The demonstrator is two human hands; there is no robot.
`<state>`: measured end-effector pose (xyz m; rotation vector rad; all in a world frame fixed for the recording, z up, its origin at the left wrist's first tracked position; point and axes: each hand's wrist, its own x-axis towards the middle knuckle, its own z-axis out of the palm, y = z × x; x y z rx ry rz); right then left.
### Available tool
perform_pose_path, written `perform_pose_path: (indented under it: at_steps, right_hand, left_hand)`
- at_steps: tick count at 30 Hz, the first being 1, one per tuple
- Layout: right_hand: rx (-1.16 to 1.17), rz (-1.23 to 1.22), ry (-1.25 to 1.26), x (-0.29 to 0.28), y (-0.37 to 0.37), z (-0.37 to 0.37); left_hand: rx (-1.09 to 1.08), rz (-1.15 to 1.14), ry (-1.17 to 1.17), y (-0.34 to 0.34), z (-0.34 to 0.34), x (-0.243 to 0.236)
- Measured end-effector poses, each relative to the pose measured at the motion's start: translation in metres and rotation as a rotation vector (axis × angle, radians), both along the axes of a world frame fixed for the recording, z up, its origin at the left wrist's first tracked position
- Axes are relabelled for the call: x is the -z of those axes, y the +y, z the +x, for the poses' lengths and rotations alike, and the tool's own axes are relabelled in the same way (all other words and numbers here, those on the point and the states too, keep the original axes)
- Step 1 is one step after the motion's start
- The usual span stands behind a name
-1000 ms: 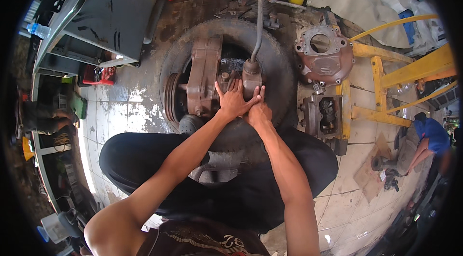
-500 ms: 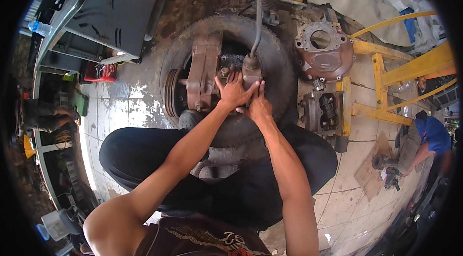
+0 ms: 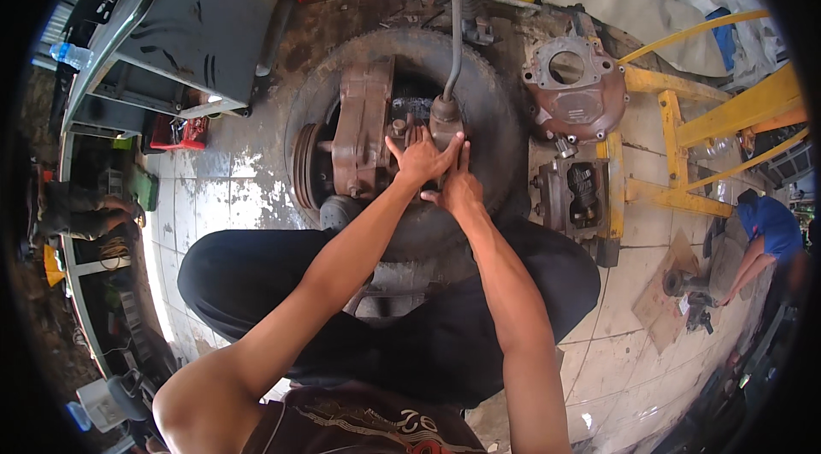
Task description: The person sits on the floor and uses a wire brush to clean a rusty mechanical component, likely a brake assembly, resting on a tire. The person repeatedly scrubs the surface of the metal part to remove rust and debris.
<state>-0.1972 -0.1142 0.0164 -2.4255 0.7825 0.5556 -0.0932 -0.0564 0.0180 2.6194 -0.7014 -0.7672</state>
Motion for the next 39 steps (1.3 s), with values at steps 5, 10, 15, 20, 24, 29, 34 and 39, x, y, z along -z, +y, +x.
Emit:
perform_pose_path:
  at_steps: [5, 10, 15, 20, 24, 29, 34, 39]
  right_hand:
    - [-0.046, -0.071, -0.038, 0.033, -0.018, -0.011]
    - [-0.043, 0.035, 0.046, 0.012, -0.007, -0.008]
    - [-0.076, -0.075, -0.111, 0.036, -0.015, -0.007]
    - [-0.003, 0.006, 0.028, 0.003, -0.014, -0.005]
    - [0.009, -0.009, -0.002, 0.0, -0.007, -0.003]
    - [-0.009, -0.058, -0.023, 0.013, -0.012, -0.01]
    - [0.016, -0.007, -0.014, -0.002, -0.005, -0.004]
    - [0.007, -0.024, -0.035, 0.007, -0.02, -0.013]
  left_hand:
    - [0.045, -0.033, 0.039, 0.0, -0.037, -0.01]
    - [0.041, -0.051, 0.071, 0.008, -0.018, -0.011]
    - [0.018, -0.116, -0.102, 0.008, -0.016, 0.013]
    - [0.109, -0.062, -0.056, 0.009, -0.01, 0.001]
    - [0.082, -0.129, -0.141, 0.015, -0.009, 0.005]
    - [0.085, -0.107, -0.114, 0.012, -0.02, 0.003]
    - [0.049, -0.057, 0.039, 0.0, 0.012, 0.001]
    - [0.017, -0.17, -0.102, 0.009, -0.024, 0.007]
